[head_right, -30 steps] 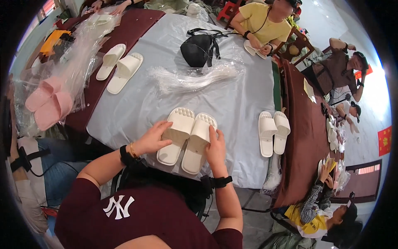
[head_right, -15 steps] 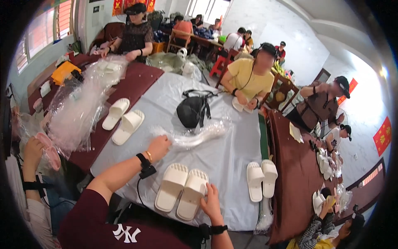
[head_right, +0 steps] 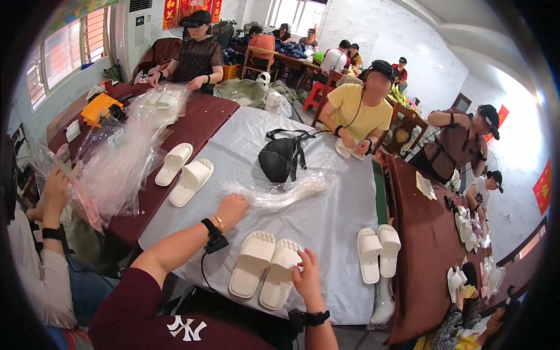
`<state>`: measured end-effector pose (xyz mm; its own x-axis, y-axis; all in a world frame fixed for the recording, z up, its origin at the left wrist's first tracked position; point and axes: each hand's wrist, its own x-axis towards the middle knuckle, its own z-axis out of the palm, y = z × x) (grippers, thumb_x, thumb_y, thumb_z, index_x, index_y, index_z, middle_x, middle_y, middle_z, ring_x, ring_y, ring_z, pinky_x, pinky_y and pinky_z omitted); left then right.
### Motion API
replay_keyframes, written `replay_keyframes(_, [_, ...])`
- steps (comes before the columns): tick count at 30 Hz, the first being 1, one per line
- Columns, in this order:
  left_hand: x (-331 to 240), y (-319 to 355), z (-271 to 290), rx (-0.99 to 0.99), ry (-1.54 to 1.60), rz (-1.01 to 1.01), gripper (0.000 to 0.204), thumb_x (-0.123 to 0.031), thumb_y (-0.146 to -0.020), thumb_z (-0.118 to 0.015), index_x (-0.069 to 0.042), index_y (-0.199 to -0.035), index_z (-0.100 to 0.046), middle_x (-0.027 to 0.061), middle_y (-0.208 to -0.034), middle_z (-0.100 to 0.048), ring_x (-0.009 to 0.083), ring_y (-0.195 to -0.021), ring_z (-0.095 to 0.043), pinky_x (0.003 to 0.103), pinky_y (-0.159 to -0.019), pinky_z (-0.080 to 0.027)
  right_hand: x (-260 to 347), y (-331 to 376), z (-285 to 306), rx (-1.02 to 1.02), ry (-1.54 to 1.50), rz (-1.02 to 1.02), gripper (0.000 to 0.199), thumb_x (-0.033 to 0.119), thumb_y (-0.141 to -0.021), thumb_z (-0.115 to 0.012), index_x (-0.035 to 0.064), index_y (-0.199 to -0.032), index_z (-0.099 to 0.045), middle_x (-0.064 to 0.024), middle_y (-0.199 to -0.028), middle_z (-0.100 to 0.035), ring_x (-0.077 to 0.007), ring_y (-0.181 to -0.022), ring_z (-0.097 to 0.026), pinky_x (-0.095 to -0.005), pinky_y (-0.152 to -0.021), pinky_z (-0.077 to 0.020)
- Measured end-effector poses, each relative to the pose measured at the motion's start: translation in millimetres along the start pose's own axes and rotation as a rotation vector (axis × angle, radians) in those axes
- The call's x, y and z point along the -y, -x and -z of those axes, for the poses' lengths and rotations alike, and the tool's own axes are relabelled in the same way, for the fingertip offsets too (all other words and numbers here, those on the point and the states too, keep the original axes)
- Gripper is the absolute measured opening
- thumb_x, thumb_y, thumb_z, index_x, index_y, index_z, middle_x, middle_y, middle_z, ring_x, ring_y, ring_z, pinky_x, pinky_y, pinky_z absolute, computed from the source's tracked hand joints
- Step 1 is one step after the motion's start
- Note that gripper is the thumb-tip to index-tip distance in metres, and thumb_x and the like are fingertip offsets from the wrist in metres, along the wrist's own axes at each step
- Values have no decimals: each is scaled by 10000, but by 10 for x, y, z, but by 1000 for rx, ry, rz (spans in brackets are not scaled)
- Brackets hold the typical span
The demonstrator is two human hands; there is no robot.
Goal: Attaching and inspecting plastic straps on sandal soles in a manufacturing workshop.
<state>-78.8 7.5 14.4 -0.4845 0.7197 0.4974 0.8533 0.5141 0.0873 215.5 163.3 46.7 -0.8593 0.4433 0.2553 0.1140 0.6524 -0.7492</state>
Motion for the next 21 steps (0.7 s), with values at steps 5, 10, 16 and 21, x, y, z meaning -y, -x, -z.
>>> replay_keyframes(5, [-73,104,6,39,33,32,63,-129,-709,-623,-80,-678,-648,103,-762,-611,287,-792,-601,408,-682,-497,159,-78,-167,44,28,17,417,27,-812,-590,69,-1225,-549,-160,-1327,-450,-224,-880,-637,-307,-668,-560])
replay_keyframes(10, [-23,190,-90,91,14,17,79,-98,-728,-595,-83,-682,-658,101,-765,-614,290,-816,-609,414,-702,-498,234,-112,-266,134,-17,-1,390,44,-822,-597,65,-1209,-561,-166,-1327,-452,-234,-900,-638,-316,-691,-565])
replay_keyframes(16, [-124,82,143,-29,65,-2,67,-132,-750,-597,-92,-719,-641,72,-770,-622,253,-813,-608,398,-713,-465,361,-278,-360,51,6,123,366,7,-815,-585,48,-1178,-584,-161,-1203,-550,-196,-816,-635,-274,-631,-531])
replay_keyframes(21, [-240,107,345,-96,136,-69,82,-161,-768,-603,-97,-722,-627,63,-767,-624,237,-808,-610,394,-711,-449,317,-671,-741,14,4,189,406,23,-818,-582,61,-1222,-561,-163,-1126,-597,-242,-789,-626,-340,-669,-515])
